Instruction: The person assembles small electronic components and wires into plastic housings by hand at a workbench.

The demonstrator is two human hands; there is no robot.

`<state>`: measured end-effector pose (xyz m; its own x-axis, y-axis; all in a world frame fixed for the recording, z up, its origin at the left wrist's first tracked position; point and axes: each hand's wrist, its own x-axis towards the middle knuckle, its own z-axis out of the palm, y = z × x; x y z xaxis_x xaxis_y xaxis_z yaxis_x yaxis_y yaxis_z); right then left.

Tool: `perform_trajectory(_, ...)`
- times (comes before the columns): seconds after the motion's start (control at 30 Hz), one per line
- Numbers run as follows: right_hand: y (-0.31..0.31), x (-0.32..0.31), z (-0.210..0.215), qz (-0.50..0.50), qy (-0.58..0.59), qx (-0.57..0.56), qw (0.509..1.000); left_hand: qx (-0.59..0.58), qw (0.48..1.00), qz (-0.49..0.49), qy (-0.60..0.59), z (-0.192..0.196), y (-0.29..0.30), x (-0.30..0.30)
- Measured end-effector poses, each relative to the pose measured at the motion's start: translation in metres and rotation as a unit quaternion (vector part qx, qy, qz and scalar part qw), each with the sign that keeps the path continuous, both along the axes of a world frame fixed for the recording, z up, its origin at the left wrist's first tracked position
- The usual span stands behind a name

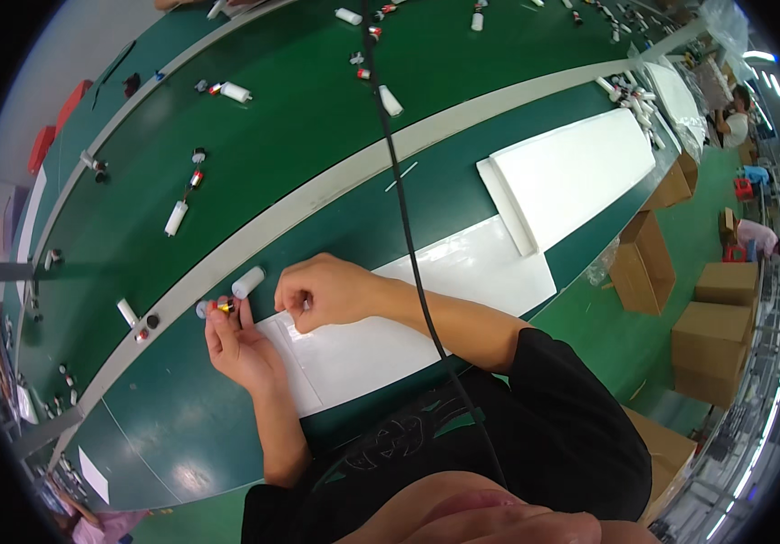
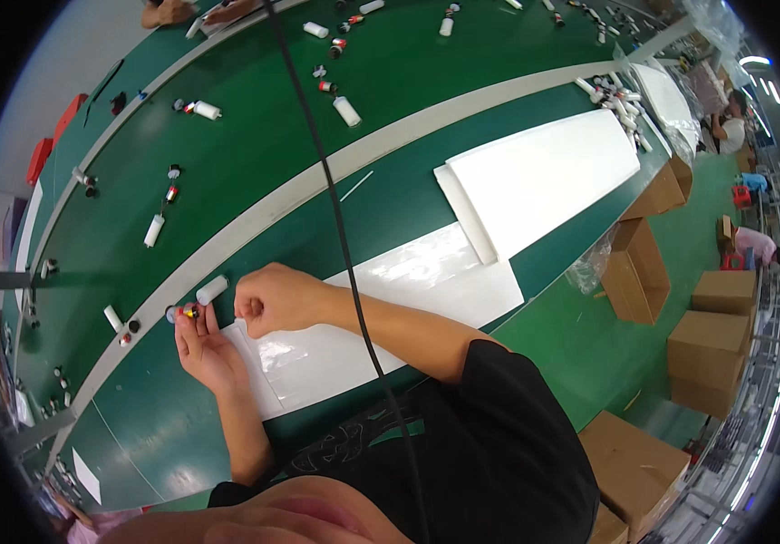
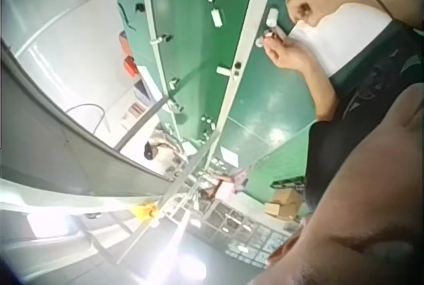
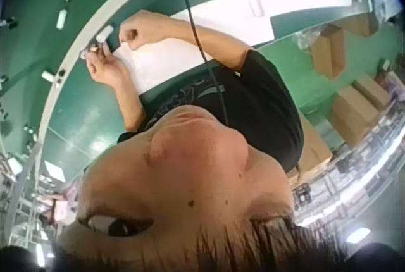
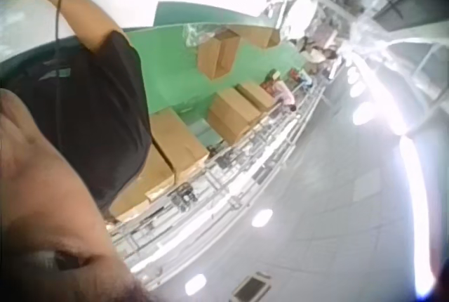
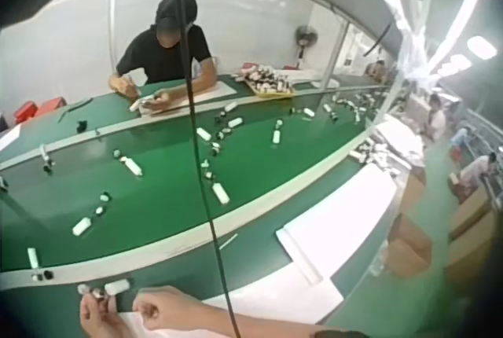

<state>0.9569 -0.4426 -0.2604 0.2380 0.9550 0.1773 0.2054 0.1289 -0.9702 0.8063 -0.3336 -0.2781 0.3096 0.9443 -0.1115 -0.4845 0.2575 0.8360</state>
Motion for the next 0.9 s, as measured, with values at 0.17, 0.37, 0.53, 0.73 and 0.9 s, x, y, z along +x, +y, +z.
perform_trajectory(0.17,-0.011,0.011,0.011,0.096,0.437,-0.007,0.894,0.008,0.996,-0.010,0.086,0.012,-0.002,0.015)
perform_trajectory(0.37,-0.025,0.021,0.047,0.027,0.247,0.092,0.964,-0.038,0.992,-0.118,0.030,0.040,-0.001,0.026)
perform_trajectory(0.53,-0.012,0.014,0.045,-0.093,0.047,0.143,0.984,-0.041,0.991,-0.130,0.012,0.036,0.003,0.019)
perform_trajectory(0.73,-0.012,0.000,0.042,-0.165,-0.090,0.067,0.980,-0.068,0.979,-0.186,-0.041,0.030,-0.001,0.018)
perform_trajectory(0.9,-0.009,-0.002,0.050,-0.144,-0.141,0.089,0.975,-0.090,0.969,-0.213,-0.081,0.026,-0.003,0.013)
